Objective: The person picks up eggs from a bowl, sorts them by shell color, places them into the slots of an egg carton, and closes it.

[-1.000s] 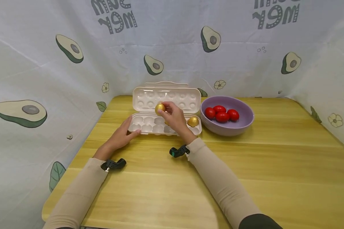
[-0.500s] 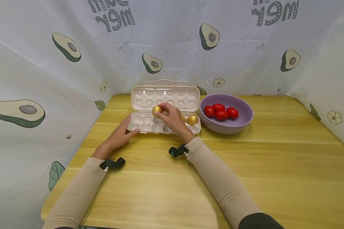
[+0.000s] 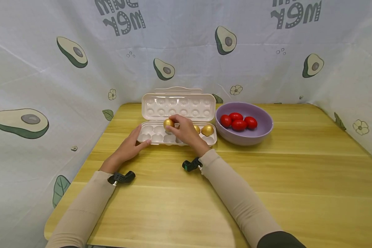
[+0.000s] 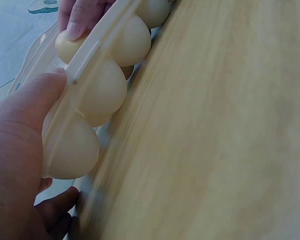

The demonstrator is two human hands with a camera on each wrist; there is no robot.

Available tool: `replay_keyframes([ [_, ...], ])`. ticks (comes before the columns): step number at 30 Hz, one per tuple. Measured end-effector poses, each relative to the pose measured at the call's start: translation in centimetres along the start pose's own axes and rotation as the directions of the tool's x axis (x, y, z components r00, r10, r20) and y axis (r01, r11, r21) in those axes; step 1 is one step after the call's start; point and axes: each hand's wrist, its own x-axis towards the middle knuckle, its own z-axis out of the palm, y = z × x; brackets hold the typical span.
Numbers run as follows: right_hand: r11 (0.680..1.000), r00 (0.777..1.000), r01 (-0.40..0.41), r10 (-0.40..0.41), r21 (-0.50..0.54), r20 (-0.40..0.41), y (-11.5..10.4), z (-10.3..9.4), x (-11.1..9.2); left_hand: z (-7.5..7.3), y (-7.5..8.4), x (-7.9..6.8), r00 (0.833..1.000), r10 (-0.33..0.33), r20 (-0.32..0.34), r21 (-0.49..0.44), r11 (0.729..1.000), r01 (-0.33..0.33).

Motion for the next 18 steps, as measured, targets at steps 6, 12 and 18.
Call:
replay_keyframes([
  [6, 0.999, 1.000, 0.001, 0.000, -0.052, 0.013, -0.03, -0.03, -0.08, 0.05, 0.09, -0.01, 1.000, -0.004, 0.004, 0.004, 1.000, 0.004],
  [12, 0.999, 0.999, 0.003, -0.001, -0.041, 0.038, -0.18, -0.07, -0.17, 0.06, 0.11, 0.00, 1.000, 0.010, -0.002, 0.003, 1.000, -0.010],
  [18, 0.999, 0.999, 0.005, -0.003, -0.049, 0.053, -0.17, -0.11, -0.25, 0.08, -0.01, 0.04, 1.000, 0.020, -0.009, 0.006, 1.000, -0.020],
])
